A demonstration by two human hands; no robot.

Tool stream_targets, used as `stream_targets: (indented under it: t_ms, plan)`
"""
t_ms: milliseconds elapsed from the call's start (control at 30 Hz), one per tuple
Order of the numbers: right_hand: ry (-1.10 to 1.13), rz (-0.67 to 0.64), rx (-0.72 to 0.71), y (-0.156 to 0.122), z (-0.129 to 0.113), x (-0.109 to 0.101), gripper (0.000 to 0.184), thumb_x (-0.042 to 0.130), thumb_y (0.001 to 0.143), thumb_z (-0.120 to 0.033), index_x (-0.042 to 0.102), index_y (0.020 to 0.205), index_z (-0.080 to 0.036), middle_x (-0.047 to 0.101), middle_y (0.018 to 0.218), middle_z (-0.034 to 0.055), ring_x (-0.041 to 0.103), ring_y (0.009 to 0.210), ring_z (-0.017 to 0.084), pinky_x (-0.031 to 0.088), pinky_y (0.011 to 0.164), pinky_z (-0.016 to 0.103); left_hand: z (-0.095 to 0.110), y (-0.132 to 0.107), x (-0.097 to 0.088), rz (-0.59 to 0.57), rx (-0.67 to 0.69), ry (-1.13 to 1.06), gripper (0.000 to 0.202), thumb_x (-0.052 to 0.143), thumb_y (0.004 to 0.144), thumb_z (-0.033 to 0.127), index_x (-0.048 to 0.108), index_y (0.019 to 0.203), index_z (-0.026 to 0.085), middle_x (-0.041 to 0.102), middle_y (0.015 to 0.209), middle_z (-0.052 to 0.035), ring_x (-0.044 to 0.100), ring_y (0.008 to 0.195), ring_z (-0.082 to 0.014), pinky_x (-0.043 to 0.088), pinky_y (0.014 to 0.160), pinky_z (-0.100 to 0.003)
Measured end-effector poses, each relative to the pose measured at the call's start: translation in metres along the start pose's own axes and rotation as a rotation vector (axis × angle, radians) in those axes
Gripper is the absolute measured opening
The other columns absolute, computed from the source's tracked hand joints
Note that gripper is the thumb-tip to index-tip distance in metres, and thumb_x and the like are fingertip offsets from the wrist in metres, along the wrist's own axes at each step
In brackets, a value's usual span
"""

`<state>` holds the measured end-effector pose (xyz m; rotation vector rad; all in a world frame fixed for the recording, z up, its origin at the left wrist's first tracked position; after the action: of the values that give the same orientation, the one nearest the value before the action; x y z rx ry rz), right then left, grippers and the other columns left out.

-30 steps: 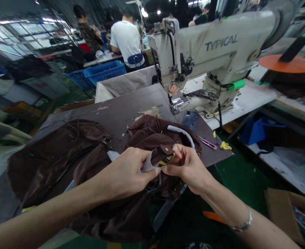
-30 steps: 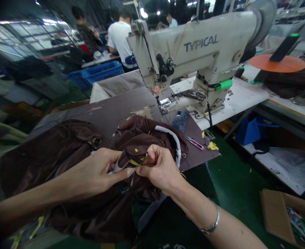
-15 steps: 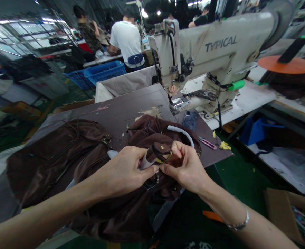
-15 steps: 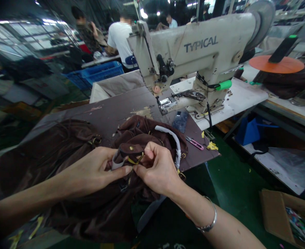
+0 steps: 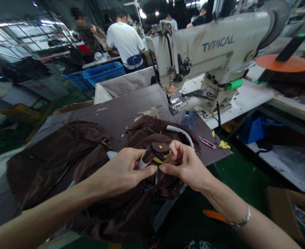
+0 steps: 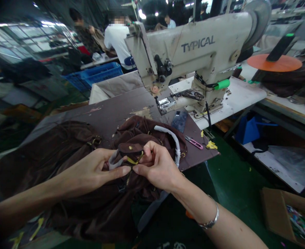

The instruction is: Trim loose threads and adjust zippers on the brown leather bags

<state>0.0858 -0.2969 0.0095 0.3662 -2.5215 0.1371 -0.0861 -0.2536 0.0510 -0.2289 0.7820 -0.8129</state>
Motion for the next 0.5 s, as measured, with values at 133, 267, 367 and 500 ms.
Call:
stream_targets:
  t_ms: [133,267,367,500]
  plan:
    - [-0.019,-0.008,0.017,0.001,-0.001,-0.001,0.049,0.076,0.067,-0.007,0.031,0.078,-0.022,0.049,0.06,-0.0104,0.04,0.05,0.005,0.028,0.05,0.018,0.003,0.001,-0.002,-0.046,-0.018,-0.047,0.031,0.054,0.085,0.044,0.059,0.089,0.013,0.046,0.075,0.0004,0.038,0.068,-0.011,0.03,0.059,-0.023]
    - [-0.021,-0.014,0.015,0.001,0.0,-0.001,0.05,0.077,0.067,-0.007,0.031,0.077,-0.022,0.043,0.057,-0.012,0.037,0.05,0.005,0.026,0.049,0.018,0.012,0.003,-0.004,-0.079,-0.026,-0.157,0.032,0.059,0.082,0.043,0.055,0.081,0.011,0.041,0.07,0.0018,0.036,0.065,-0.0101,0.03,0.057,-0.022]
    - [-0.032,-0.01,0.007,0.001,0.0,0.0,0.05,0.076,0.068,-0.008,0.029,0.076,-0.022,0.039,0.057,-0.0127,0.032,0.049,0.004,0.024,0.048,0.018,0.017,0.004,-0.005,-0.08,-0.034,-0.162,0.03,0.061,0.08,0.041,0.053,0.078,0.012,0.041,0.068,0.0024,0.037,0.065,-0.01,0.032,0.057,-0.022]
    - [-0.08,0.007,-0.005,0.001,0.0,0.0,0.05,0.075,0.069,-0.011,0.028,0.076,-0.023,0.04,0.058,-0.0123,0.033,0.048,0.004,0.023,0.047,0.018,0.011,0.005,-0.004,-0.014,-0.053,-0.017,0.027,0.059,0.08,0.039,0.054,0.077,0.013,0.043,0.069,0.0017,0.039,0.065,-0.0111,0.033,0.057,-0.022]
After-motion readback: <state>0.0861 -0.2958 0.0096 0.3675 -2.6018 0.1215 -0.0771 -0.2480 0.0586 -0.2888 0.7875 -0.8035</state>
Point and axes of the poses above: each hand's wrist, its own y-axis towards the middle knuckle, its own x-axis out of the palm, z = x × y, the point moved 2 cm from there along y, towards the middle knuckle
